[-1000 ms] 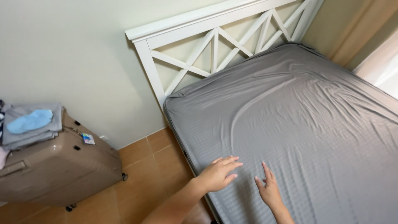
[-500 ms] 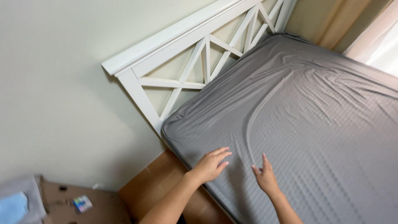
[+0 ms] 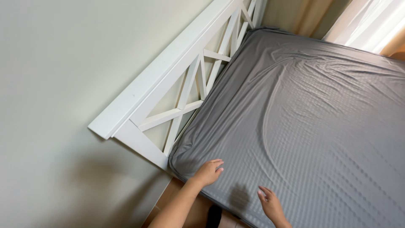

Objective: The person spreads a gray fitted sheet over a mattress, tucking the edges under. Then, the person places a white pillow on the bed and inserts it into a gray pillowcase, adjusting the corners.

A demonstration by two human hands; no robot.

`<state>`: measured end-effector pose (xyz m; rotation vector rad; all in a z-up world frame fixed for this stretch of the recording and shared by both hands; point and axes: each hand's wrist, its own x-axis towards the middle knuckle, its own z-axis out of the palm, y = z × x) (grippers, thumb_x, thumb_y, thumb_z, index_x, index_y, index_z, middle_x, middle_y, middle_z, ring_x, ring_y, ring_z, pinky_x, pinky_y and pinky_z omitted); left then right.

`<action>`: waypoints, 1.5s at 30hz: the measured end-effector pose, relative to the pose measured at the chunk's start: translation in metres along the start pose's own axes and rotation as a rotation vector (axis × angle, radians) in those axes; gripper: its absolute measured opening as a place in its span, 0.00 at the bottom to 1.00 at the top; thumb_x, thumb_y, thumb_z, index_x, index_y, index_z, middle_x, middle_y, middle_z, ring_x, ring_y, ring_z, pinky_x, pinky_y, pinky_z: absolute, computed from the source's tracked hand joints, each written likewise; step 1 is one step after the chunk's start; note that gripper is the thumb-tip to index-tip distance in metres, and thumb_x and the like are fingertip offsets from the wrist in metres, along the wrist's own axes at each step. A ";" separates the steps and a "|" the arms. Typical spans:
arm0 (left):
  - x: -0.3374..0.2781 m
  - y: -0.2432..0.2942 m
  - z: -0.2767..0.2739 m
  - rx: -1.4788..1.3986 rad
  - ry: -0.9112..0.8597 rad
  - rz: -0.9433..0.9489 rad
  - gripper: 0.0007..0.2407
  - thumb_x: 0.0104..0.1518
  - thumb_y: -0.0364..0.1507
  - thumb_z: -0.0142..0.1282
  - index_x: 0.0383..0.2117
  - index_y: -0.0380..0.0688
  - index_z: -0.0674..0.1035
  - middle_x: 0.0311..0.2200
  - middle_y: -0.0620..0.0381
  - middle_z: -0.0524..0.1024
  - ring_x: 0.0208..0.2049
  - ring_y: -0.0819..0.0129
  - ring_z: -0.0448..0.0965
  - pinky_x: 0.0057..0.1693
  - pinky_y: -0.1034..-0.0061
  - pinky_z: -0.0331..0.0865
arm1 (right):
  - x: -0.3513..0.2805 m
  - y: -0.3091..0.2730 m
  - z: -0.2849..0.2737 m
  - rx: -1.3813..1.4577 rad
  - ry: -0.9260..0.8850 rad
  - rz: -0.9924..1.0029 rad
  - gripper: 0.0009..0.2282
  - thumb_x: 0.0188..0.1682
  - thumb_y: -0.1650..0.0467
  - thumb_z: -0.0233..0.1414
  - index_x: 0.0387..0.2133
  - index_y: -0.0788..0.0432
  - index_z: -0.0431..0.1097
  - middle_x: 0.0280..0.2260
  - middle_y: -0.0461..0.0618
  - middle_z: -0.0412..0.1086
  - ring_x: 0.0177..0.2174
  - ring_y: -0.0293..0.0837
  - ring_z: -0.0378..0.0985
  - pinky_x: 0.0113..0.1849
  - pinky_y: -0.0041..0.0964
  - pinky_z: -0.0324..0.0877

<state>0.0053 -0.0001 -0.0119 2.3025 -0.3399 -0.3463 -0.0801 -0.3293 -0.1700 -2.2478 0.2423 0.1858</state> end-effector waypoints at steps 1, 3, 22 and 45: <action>0.011 -0.030 0.019 -0.007 -0.007 -0.002 0.16 0.62 0.32 0.53 0.54 0.39 0.77 0.61 0.49 0.72 0.62 0.54 0.70 0.66 0.67 0.62 | 0.008 0.001 0.012 -0.005 -0.003 0.008 0.20 0.51 0.59 0.52 0.53 0.52 0.74 0.54 0.55 0.72 0.43 0.51 0.80 0.45 0.42 0.76; 0.041 -0.093 0.045 0.039 0.074 0.105 0.15 0.62 0.31 0.56 0.52 0.36 0.79 0.56 0.42 0.75 0.57 0.49 0.74 0.61 0.63 0.66 | 0.039 -0.006 0.044 -0.043 -0.045 0.060 0.18 0.51 0.59 0.52 0.50 0.51 0.77 0.48 0.55 0.76 0.40 0.52 0.83 0.45 0.41 0.76; 0.177 -0.284 0.025 -0.997 0.244 -0.800 0.29 0.62 0.28 0.53 0.70 0.52 0.54 0.32 0.53 0.80 0.19 0.71 0.76 0.25 0.76 0.67 | 0.187 -0.083 0.272 0.083 0.074 0.425 0.16 0.51 0.59 0.54 0.44 0.57 0.79 0.38 0.56 0.81 0.39 0.52 0.84 0.42 0.44 0.76; 0.174 -0.334 -0.003 -0.106 0.508 -0.257 0.21 0.58 0.23 0.51 0.61 0.37 0.71 0.66 0.35 0.54 0.68 0.38 0.51 0.67 0.50 0.51 | 0.207 -0.125 0.252 -0.341 0.291 0.293 0.21 0.46 0.61 0.56 0.51 0.54 0.68 0.56 0.49 0.64 0.56 0.54 0.65 0.53 0.54 0.62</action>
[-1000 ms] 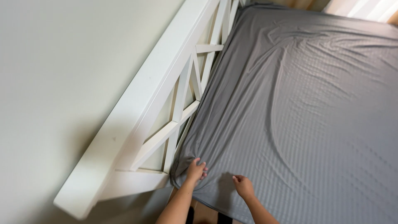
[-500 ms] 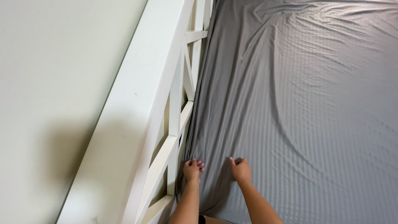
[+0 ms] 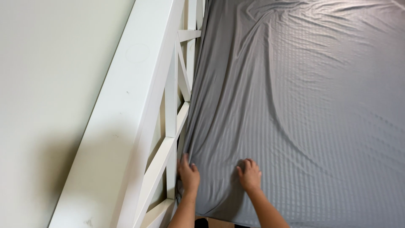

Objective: The person spreads a gray fitted sheet over a mattress, tucking the edges under. Then, the person places a white pillow on the bed and inserts it into a gray pillowcase, adjusting the corners.

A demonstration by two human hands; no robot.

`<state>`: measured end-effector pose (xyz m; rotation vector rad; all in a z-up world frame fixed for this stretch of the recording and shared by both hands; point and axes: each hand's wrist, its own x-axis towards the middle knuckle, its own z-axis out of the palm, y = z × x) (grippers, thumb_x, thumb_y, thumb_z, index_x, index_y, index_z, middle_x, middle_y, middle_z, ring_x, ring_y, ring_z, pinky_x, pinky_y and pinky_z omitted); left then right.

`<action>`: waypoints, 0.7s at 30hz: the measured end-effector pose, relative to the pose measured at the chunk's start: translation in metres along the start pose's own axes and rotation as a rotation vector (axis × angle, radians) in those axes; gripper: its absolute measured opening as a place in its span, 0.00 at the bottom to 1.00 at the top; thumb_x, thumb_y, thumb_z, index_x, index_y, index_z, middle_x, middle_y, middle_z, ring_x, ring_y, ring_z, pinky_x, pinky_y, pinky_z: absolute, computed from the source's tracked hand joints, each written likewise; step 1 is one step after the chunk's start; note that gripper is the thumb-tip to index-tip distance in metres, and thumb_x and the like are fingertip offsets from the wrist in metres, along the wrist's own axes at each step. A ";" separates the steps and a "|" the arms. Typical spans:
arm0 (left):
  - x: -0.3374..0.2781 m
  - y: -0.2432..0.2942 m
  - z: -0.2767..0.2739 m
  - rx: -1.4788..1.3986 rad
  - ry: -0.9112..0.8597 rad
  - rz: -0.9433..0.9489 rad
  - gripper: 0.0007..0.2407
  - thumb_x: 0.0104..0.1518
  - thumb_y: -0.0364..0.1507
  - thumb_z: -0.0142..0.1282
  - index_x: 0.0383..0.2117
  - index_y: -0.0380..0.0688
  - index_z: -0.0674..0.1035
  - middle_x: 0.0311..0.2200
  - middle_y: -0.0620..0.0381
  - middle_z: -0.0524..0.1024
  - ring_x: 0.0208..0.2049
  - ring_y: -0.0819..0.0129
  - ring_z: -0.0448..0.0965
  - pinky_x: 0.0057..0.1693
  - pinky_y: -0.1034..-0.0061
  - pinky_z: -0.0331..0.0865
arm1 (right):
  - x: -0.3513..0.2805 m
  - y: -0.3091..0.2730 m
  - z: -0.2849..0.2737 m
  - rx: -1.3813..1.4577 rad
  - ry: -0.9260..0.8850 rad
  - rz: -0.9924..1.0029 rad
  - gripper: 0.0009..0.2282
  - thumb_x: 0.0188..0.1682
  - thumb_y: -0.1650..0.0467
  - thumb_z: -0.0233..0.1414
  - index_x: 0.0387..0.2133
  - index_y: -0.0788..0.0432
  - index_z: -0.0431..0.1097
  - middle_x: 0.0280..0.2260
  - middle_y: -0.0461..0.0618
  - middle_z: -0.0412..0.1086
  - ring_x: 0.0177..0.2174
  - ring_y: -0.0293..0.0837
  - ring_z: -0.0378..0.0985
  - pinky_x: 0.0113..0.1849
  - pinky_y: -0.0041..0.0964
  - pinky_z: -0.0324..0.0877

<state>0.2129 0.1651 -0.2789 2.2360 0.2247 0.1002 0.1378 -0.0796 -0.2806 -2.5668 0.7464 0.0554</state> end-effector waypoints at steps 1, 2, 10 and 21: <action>-0.009 0.019 -0.005 0.008 -0.002 0.003 0.21 0.58 0.23 0.51 0.61 0.37 0.71 0.66 0.35 0.54 0.68 0.38 0.51 0.67 0.50 0.51 | -0.004 0.013 -0.001 0.008 -0.003 0.005 0.21 0.46 0.61 0.56 0.51 0.54 0.68 0.56 0.49 0.64 0.56 0.54 0.65 0.53 0.54 0.62; -0.017 0.038 -0.009 0.201 -0.051 0.177 0.18 0.55 0.25 0.55 0.54 0.43 0.75 0.66 0.36 0.57 0.68 0.36 0.53 0.65 0.44 0.50 | -0.007 0.027 -0.002 0.031 0.041 -0.050 0.21 0.46 0.61 0.56 0.53 0.53 0.68 0.58 0.47 0.63 0.57 0.53 0.64 0.54 0.53 0.60; -0.073 0.060 0.073 0.193 -0.596 0.448 0.19 0.56 0.27 0.60 0.53 0.37 0.74 0.58 0.45 0.70 0.61 0.50 0.66 0.63 0.56 0.61 | -0.017 0.069 -0.004 -0.044 0.158 -0.134 0.18 0.44 0.61 0.58 0.48 0.49 0.73 0.55 0.40 0.68 0.57 0.48 0.66 0.53 0.49 0.62; -0.053 0.000 0.158 0.551 -0.627 0.751 0.07 0.57 0.25 0.50 0.38 0.43 0.79 0.42 0.51 0.75 0.50 0.54 0.72 0.55 0.59 0.66 | 0.002 0.066 -0.026 -0.085 -0.047 -0.157 0.08 0.50 0.62 0.54 0.39 0.47 0.77 0.50 0.37 0.70 0.52 0.45 0.68 0.51 0.45 0.62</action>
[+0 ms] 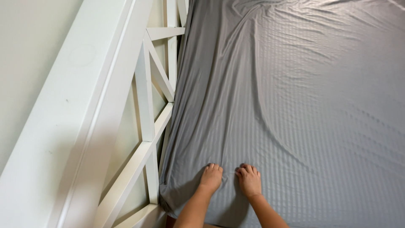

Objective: The person spreads a gray fitted sheet over a mattress, tucking the edges under. Then, the person places a white pillow on the bed and inserts it into a gray pillowcase, adjusting the corners.

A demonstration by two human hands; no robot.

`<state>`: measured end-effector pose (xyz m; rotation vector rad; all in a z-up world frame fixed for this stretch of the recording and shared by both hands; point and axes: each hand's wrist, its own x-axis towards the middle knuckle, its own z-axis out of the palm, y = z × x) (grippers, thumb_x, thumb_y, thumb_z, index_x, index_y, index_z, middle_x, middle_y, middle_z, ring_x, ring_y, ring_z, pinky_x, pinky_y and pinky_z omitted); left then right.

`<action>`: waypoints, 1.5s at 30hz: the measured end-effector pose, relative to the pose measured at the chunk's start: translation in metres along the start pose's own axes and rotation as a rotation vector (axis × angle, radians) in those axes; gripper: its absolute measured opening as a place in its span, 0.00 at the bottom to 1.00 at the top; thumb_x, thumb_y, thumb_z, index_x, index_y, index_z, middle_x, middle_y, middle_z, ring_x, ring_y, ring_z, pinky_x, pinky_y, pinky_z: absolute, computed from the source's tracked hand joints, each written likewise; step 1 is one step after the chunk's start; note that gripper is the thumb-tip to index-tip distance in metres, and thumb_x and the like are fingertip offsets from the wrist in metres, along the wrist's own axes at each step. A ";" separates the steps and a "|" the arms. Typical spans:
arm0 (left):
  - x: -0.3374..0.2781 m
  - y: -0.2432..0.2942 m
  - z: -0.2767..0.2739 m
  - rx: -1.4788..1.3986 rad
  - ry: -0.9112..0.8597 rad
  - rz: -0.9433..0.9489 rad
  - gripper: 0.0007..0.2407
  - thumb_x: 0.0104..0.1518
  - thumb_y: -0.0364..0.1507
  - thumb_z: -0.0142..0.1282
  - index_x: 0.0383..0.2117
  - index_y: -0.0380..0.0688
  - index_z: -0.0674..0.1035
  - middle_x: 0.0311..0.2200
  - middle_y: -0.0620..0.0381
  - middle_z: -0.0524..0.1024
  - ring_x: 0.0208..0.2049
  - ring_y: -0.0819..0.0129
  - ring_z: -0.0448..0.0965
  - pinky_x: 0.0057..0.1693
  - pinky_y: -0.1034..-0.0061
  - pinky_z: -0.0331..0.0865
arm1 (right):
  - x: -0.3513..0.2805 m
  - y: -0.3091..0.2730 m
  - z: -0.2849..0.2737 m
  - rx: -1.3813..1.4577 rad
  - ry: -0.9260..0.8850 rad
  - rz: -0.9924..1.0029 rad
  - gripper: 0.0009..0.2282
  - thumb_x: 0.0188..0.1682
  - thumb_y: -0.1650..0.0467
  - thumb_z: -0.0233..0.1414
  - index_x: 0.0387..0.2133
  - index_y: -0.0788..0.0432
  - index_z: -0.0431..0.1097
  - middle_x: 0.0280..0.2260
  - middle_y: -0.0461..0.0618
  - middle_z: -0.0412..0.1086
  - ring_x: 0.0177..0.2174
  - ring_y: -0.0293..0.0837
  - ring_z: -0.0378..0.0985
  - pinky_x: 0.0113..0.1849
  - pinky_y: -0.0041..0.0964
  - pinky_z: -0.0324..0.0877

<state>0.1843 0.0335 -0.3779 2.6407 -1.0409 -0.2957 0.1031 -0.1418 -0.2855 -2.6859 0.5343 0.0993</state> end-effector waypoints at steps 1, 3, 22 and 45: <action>-0.006 0.006 -0.017 -0.003 -0.004 -0.002 0.07 0.57 0.25 0.50 0.38 0.43 0.79 0.42 0.51 0.75 0.50 0.54 0.72 0.55 0.59 0.66 | -0.007 0.002 -0.010 -0.001 -0.005 0.001 0.08 0.50 0.62 0.54 0.39 0.47 0.77 0.50 0.37 0.70 0.52 0.45 0.68 0.51 0.45 0.62; -0.012 0.019 -0.053 -0.025 -0.028 0.058 0.08 0.56 0.28 0.55 0.39 0.42 0.78 0.43 0.49 0.74 0.49 0.53 0.71 0.54 0.57 0.65 | -0.014 0.008 -0.033 0.109 -0.022 -0.259 0.15 0.43 0.62 0.59 0.44 0.51 0.74 0.51 0.44 0.66 0.54 0.51 0.63 0.50 0.51 0.60; -0.067 0.051 -0.035 -0.119 -0.216 0.123 0.06 0.60 0.28 0.52 0.35 0.37 0.79 0.40 0.45 0.76 0.48 0.50 0.73 0.55 0.60 0.66 | -0.041 0.032 -0.037 0.110 -0.143 -0.306 0.19 0.42 0.60 0.61 0.47 0.50 0.72 0.60 0.48 0.60 0.58 0.53 0.56 0.53 0.52 0.55; -0.142 -0.035 -0.066 -0.098 -0.075 -0.071 0.07 0.56 0.19 0.50 0.37 0.44 0.79 0.39 0.51 0.79 0.51 0.53 0.73 0.62 0.62 0.64 | -0.097 0.046 0.039 -0.044 -0.019 -0.031 0.07 0.53 0.65 0.47 0.33 0.54 0.67 0.37 0.47 0.74 0.43 0.52 0.72 0.44 0.50 0.64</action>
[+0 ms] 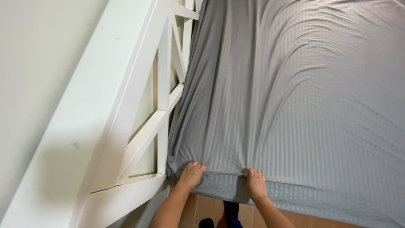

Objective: The person spreads a gray fitted sheet over a mattress, tucking the edges under. Then, the person places a white pillow on the bed and inserts it into a gray pillowcase, adjusting the corners.

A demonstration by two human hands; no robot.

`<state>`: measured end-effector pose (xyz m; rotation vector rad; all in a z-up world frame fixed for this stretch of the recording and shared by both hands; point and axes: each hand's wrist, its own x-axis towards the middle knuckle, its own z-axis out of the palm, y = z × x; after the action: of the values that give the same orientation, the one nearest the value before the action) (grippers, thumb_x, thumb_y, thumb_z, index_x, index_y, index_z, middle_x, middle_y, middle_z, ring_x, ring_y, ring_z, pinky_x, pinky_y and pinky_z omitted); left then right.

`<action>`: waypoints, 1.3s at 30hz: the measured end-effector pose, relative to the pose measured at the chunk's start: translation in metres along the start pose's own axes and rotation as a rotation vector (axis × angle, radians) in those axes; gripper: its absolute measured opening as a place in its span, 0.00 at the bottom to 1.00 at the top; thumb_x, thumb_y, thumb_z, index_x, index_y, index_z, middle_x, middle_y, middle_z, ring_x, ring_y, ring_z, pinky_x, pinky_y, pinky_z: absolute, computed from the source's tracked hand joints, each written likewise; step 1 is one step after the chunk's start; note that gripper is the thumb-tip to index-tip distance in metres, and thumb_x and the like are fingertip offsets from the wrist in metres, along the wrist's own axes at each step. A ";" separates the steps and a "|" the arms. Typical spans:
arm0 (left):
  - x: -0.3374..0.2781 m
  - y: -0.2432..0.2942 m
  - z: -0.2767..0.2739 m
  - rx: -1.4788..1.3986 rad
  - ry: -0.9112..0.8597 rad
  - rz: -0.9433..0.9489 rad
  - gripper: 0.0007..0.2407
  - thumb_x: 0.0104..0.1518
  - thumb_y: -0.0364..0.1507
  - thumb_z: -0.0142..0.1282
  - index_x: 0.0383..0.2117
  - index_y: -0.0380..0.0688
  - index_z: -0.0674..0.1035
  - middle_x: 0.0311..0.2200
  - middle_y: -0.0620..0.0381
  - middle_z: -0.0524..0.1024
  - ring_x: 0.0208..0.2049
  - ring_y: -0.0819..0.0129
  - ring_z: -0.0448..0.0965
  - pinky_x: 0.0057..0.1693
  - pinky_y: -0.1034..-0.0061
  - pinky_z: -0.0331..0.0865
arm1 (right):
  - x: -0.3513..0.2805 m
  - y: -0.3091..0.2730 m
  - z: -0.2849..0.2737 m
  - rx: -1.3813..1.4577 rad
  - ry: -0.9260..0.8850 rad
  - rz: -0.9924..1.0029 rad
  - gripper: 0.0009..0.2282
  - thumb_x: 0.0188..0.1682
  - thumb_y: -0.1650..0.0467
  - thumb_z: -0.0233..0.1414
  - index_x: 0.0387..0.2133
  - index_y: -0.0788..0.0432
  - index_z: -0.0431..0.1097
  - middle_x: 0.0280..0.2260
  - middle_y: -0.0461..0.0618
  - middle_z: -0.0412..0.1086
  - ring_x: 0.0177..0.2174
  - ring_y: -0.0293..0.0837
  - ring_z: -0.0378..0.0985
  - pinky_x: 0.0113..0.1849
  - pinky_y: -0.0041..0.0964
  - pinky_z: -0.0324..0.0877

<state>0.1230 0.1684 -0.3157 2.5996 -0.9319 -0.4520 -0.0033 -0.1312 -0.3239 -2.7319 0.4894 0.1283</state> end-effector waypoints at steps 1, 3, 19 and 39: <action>-0.006 0.003 -0.007 0.002 -0.006 -0.004 0.07 0.56 0.19 0.50 0.37 0.44 0.79 0.39 0.51 0.79 0.51 0.53 0.73 0.62 0.62 0.64 | -0.005 -0.002 0.001 0.004 -0.006 0.000 0.07 0.53 0.65 0.47 0.33 0.54 0.67 0.37 0.47 0.74 0.43 0.52 0.72 0.44 0.50 0.64; -0.012 0.008 -0.020 0.026 -0.226 -0.013 0.08 0.56 0.19 0.50 0.37 0.43 0.79 0.40 0.49 0.80 0.52 0.53 0.74 0.62 0.62 0.64 | -0.008 -0.006 0.002 -0.054 -0.111 0.004 0.06 0.55 0.65 0.46 0.34 0.53 0.66 0.37 0.45 0.75 0.44 0.49 0.73 0.46 0.48 0.64; -0.033 -0.044 -0.018 0.248 0.077 0.182 0.04 0.56 0.24 0.51 0.33 0.45 0.78 0.42 0.56 0.73 0.53 0.59 0.70 0.58 0.64 0.63 | -0.049 -0.100 0.000 -0.100 -0.037 -0.184 0.14 0.42 0.65 0.58 0.42 0.49 0.71 0.46 0.45 0.66 0.48 0.48 0.66 0.49 0.47 0.59; -0.020 0.083 0.049 0.224 -0.283 0.152 0.09 0.60 0.27 0.51 0.43 0.46 0.82 0.46 0.49 0.79 0.51 0.54 0.77 0.55 0.55 0.67 | -0.072 -0.044 0.004 0.331 -0.319 -0.091 0.06 0.51 0.68 0.52 0.37 0.56 0.71 0.43 0.53 0.72 0.43 0.60 0.74 0.44 0.51 0.70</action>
<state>0.0437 0.1111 -0.3210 2.6788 -1.3321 -0.7245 -0.0556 -0.0680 -0.3020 -2.3461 0.2668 0.4125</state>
